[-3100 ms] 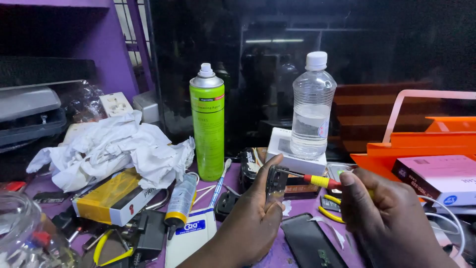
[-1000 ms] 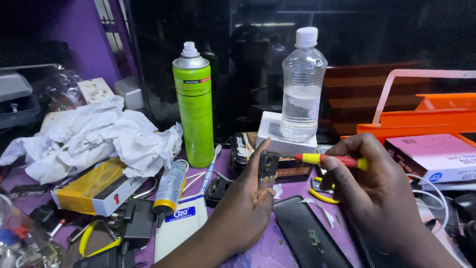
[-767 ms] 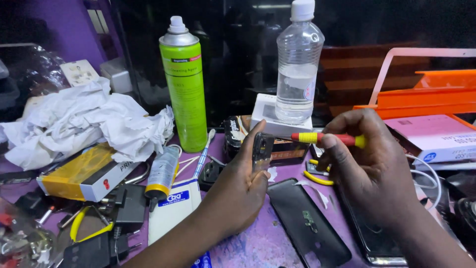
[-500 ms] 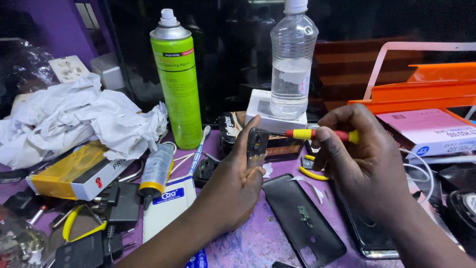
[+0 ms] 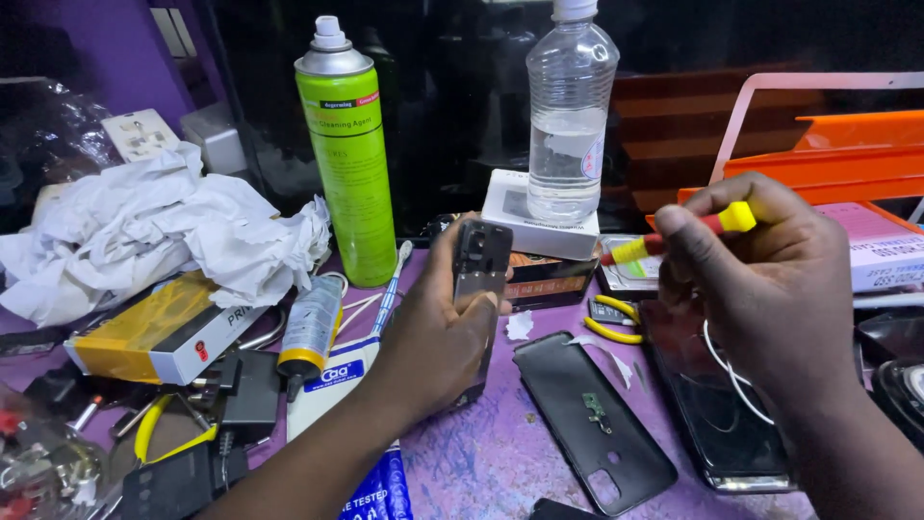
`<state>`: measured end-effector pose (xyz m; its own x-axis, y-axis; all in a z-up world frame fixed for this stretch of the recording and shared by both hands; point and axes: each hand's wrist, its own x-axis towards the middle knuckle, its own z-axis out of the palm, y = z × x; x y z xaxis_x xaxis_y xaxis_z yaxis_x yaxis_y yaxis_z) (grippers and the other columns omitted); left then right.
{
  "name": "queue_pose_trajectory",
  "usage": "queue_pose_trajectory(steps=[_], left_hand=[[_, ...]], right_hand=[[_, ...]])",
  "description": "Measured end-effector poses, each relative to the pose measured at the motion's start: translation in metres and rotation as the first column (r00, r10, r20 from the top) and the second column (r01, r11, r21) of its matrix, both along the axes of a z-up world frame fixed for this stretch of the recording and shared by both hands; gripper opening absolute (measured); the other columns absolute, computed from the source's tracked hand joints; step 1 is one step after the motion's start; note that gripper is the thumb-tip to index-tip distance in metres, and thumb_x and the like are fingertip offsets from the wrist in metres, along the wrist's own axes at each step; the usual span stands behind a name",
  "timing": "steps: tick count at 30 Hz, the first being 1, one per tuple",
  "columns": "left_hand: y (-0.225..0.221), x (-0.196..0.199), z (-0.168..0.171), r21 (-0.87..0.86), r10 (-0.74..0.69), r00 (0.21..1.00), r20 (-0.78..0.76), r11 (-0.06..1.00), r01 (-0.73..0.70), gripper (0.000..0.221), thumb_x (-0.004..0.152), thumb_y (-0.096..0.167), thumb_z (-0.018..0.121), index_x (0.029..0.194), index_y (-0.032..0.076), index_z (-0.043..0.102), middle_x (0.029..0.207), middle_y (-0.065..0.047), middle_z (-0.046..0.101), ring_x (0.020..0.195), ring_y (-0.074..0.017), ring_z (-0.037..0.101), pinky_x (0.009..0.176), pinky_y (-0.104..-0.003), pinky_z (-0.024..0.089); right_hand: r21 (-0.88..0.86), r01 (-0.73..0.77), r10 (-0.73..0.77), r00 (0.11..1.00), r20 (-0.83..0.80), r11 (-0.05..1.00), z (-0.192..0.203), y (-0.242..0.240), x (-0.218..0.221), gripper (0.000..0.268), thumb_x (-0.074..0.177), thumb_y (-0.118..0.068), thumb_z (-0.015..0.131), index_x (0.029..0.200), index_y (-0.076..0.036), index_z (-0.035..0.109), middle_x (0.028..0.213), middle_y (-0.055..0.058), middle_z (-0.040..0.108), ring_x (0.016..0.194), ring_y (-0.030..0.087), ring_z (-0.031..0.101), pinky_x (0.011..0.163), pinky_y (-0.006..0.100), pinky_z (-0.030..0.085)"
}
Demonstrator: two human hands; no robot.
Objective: Disassembling a smartphone using a precision screwdriver on a cluttered electronics repair workbench.
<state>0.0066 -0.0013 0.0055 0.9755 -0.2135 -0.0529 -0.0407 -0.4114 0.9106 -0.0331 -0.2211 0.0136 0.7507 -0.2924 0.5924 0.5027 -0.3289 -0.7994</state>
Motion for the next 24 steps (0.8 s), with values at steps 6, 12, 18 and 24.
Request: queue_pose_trajectory(steps=[6, 12, 18, 24], left_hand=[[0.006, 0.017, -0.014, -0.325, -0.037, 0.997, 0.065, 0.944, 0.056, 0.053, 0.094, 0.015, 0.058, 0.147, 0.02, 0.049, 0.119, -0.008, 0.082, 0.106, -0.016, 0.084, 0.053, -0.023, 0.053], [0.009, 0.019, -0.01, -0.272, -0.006, 0.996, 0.092, 0.962, 0.031, 0.055, 0.09, 0.018, 0.065, 0.143, 0.022, 0.053, 0.132, -0.002, 0.08, 0.121, -0.0215, 0.081, 0.104, -0.033, 0.058], [0.008, 0.022, -0.014, -0.308, -0.008, 0.995, 0.095, 0.951, 0.037, 0.056, 0.092, 0.013, 0.062, 0.146, 0.021, 0.049, 0.127, -0.007, 0.079, 0.102, -0.0194, 0.085, 0.066, -0.03, 0.068], [0.008, 0.019, -0.012, -0.305, 0.016, 0.997, 0.072, 0.952, 0.006, 0.061, 0.089, 0.015, 0.064, 0.148, 0.024, 0.051, 0.124, -0.002, 0.083, 0.108, -0.0177, 0.085, 0.1, -0.028, 0.059]], right_hand=[[-0.045, -0.118, 0.095, 0.933, -0.346, 0.992, 0.001, -0.008, 0.01, 0.028, 0.111, -0.016, 0.053, 0.086, -0.002, 0.05, 0.063, 0.018, 0.056, 0.051, 0.029, 0.058, 0.04, 0.04, 0.049], [-0.607, -0.424, -0.536, 0.287, -0.794, 0.672, 0.02, 0.012, 0.009, 0.02, 0.1, -0.041, 0.071, 0.106, -0.024, 0.078, 0.086, 0.001, 0.079, 0.069, 0.016, 0.067, 0.062, 0.03, 0.049], [-0.6, -0.58, -0.599, 0.224, -0.768, 0.551, 0.018, 0.02, 0.008, 0.023, 0.098, -0.043, 0.076, 0.094, -0.022, 0.068, 0.076, -0.003, 0.075, 0.059, 0.012, 0.063, 0.05, 0.025, 0.047], [-0.558, -0.597, -0.492, 0.292, -0.82, 0.576, -0.003, 0.013, 0.016, 0.019, 0.095, -0.025, 0.067, 0.079, -0.016, 0.069, 0.066, -0.003, 0.076, 0.047, 0.01, 0.064, 0.045, 0.025, 0.043]])
